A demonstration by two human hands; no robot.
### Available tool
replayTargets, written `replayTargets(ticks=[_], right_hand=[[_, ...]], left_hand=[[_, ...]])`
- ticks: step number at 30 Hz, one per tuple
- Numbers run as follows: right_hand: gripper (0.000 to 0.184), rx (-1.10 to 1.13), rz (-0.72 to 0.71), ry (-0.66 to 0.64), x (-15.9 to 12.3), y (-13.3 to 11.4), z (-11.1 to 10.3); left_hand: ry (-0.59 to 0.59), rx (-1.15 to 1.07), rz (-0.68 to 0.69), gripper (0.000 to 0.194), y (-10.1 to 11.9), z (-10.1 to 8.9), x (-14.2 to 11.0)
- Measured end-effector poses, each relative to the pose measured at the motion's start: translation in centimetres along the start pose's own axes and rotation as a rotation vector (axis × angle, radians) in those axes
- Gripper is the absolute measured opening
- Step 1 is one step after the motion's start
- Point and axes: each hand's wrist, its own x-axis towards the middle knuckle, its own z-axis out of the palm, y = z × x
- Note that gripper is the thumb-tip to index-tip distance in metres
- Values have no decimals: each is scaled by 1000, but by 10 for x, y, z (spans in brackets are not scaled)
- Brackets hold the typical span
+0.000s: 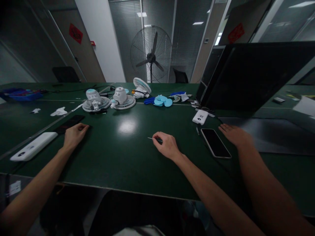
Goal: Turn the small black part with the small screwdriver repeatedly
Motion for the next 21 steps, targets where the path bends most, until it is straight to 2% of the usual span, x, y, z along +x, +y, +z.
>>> replayTargets(ticks=[2,6,9,11,14,16,21], right_hand=[[10,2,5,-9,0,0,0],[10,-13,6,-14,0,-1,-1],[9,-19,-1,-11,0,-1,-1],[9,-20,-1,-12,1,-1,-1],[9,-17,3,-20,1,-1,-1],[10,-12,0,-33,0,-2,-2],[12,-13,-23,-75,0,-6,-4]], left_hand=[[-29,-45,38,32,2,3,2],[-65,-110,14,31,5,8,6],[-54,-124,1,34,6,11,7],[-36,-102,44,37,8,12,6],[-63,-99,227,40,24,16,-3],[-122,-133,395,41,45,20,-16],[-293,-239,838,37,125,33,-67]])
